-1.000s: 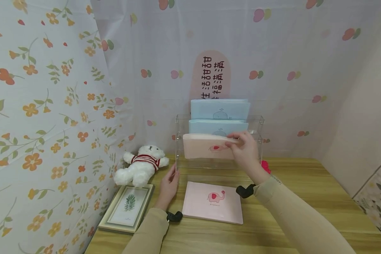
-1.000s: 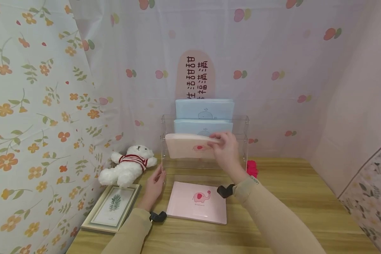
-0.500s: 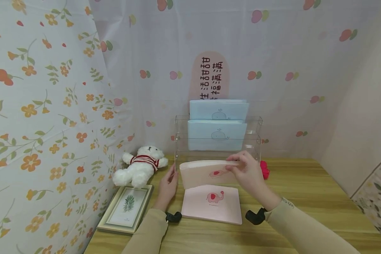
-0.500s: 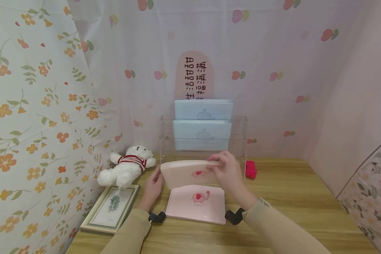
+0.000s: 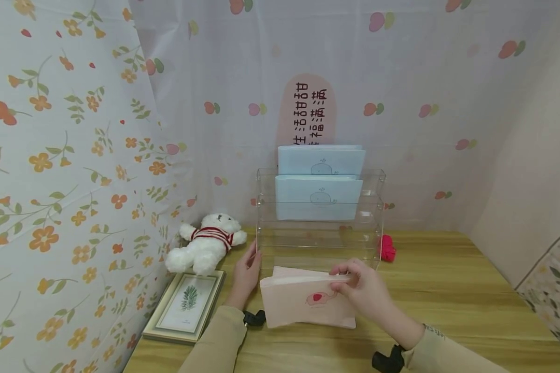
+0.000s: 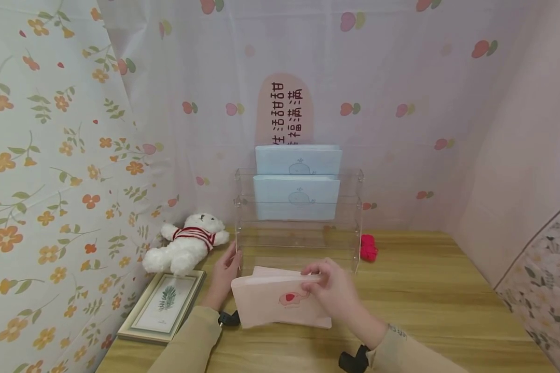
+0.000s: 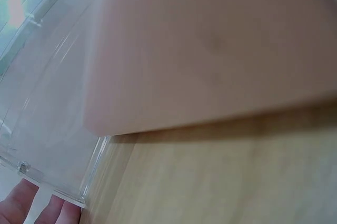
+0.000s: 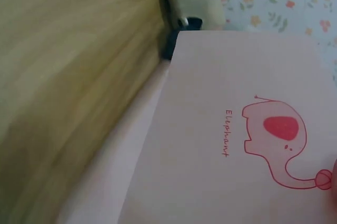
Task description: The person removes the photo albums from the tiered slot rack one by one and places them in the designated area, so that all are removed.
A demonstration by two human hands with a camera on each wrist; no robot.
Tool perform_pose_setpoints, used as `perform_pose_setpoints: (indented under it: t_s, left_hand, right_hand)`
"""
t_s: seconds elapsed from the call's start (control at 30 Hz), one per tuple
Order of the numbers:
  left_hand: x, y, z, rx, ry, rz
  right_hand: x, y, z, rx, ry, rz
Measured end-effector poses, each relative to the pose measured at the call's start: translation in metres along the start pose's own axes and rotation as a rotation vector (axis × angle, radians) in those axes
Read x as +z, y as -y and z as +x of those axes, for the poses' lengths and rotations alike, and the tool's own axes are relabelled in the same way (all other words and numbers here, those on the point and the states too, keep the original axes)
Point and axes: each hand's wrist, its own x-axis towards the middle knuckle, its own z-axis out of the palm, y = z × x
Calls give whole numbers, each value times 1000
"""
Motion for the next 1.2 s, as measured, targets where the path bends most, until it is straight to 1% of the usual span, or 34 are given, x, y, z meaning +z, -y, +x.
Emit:
perform_pose_setpoints:
  t_s: [0.17,0.23,0.33,0.4,0.5,0.6,0.73,0.8,0.87,0.93,1.03,1.2]
  left_hand:
    - [0,1,2,0,-3,8]
    - [0,3,2,1,-1,8]
    - [0,4,2,-3,5,0]
    - [0,4,2,-4,9,1]
    - [0,4,2,-2,9,2]
    - [0,4,2,-6,7,-3]
    - [-1,5,3,0,3,-10]
    - [-1,6,2,0,3,-10]
    - [-1,7,3,0,6,-13]
    - [-1,7,2,-1,8,-11]
    - [0,7,1,-5,10,-14]
    - [0,6,0,-5,15,-18]
  right_hand:
    - [8,0,-13,97,73,62]
    - [12,-1,-18,144,90,87]
    - [15,-2,-25,188,107,99]
    - [17,-3,-29,206,111,92]
    - [17,-6,-33,194,119,65]
    - [15,-10,-35,120,146,12]
    - [9,-16,-34,-44,212,-73]
    - [8,-19,-32,-122,250,-91]
    - [6,-23,-29,-182,299,-89]
    - [4,-27,-25,-219,360,-79]
    - [2,-32,-19,-252,442,-75]
    - [2,-39,-14,-263,512,-89]
